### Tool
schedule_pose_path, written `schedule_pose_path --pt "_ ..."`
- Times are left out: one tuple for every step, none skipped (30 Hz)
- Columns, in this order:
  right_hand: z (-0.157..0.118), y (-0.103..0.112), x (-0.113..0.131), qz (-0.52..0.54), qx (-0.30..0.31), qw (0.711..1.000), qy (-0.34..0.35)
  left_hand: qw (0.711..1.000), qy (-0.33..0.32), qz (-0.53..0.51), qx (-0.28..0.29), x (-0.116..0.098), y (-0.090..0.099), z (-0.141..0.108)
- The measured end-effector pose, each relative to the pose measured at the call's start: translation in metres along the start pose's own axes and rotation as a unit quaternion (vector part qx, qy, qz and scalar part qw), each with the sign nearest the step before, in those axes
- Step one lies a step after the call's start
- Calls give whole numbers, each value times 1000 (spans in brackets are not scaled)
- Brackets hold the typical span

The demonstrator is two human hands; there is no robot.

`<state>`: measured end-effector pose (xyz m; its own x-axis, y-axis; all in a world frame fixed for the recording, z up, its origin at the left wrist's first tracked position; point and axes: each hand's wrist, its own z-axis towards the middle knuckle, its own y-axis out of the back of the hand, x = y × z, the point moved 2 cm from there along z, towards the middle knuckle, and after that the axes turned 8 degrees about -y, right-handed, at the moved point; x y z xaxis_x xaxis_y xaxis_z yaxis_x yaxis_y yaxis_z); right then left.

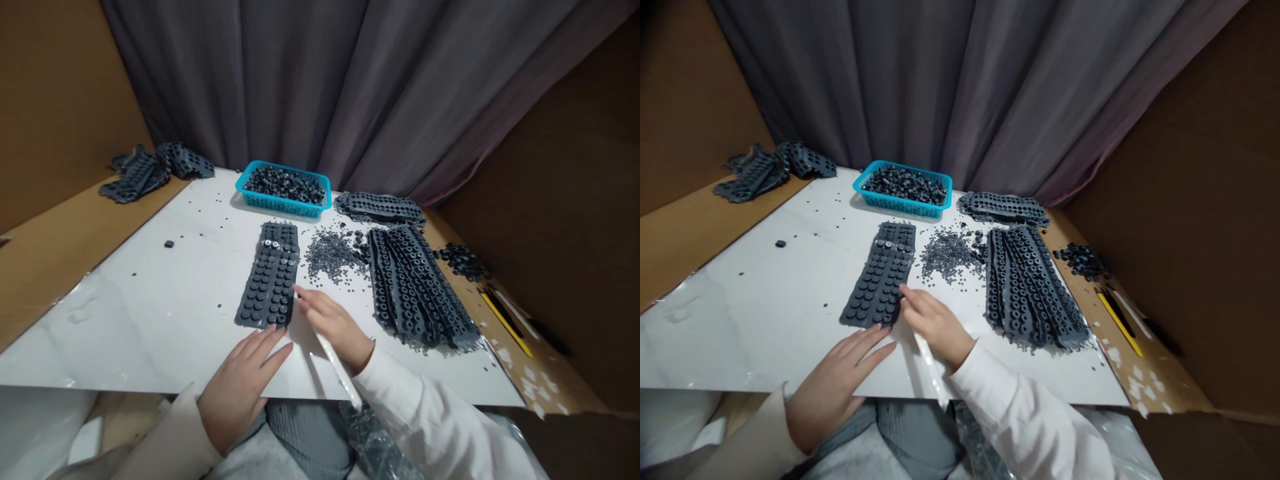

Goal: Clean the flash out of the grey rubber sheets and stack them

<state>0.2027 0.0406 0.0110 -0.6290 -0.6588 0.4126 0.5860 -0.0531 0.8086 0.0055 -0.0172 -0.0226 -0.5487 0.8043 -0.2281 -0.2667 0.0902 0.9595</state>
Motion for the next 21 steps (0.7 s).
schedule_pose_path --pt "1 4 -6 23 -31 998 -45 1000 3 -4 2 0 0 0" --pt "1 7 -11 40 -63 994 -84 1000 5 -6 1 0 0 -1" --pt "1 11 -15 52 -91 988 -117 1000 7 -8 -2 0 0 -2" --pt "1 13 -17 62 -110 981 -147 1000 7 -10 -7 -1 0 -2" --pt "2 13 -18 78 -118 975 -171 1000 7 -12 -12 -1 0 -3" --pt "2 12 -17 105 -112 970 -189 1000 8 -14 -20 -2 0 -4" --pt "2 10 -15 143 -93 964 -202 999 9 -15 -28 -2 0 -4" --pt "2 7 -12 187 -65 958 -208 999 9 -14 -39 -3 1 -4" --pt "2 3 -7 230 -29 952 -202 999 10 -12 -51 -3 1 -5" --pt "2 -1 -3 263 5 947 -187 998 8 -9 -62 -3 1 -5" --pt "2 -4 2 286 31 943 -168 997 3 -5 -71 -3 2 -4" --pt "1 -6 5 301 49 940 -151 997 -1 -1 -78 -4 2 -4" --pt "1 -7 7 309 59 939 -137 997 -6 2 -82 -4 3 -4" --pt "1 -8 9 313 63 939 -128 996 -8 5 -86 -4 3 -3" --pt "1 -8 10 316 63 938 -123 996 -10 7 -90 -4 4 -2" --pt "1 -7 10 318 62 938 -122 995 -9 9 -95 -5 4 -2" --pt "1 -7 10 320 61 937 -124 995 -7 11 -101 -5 5 -1" --pt "0 -6 10 322 60 936 -126 994 -5 11 -105 -6 6 -1" --pt "0 -5 9 323 61 936 -127 994 -2 11 -109 -6 6 -1" --pt "0 -5 9 324 62 935 -129 994 3 10 -113 -7 7 -1" --pt "0 -5 9 324 64 935 -131 993 9 8 -116 -7 7 0"
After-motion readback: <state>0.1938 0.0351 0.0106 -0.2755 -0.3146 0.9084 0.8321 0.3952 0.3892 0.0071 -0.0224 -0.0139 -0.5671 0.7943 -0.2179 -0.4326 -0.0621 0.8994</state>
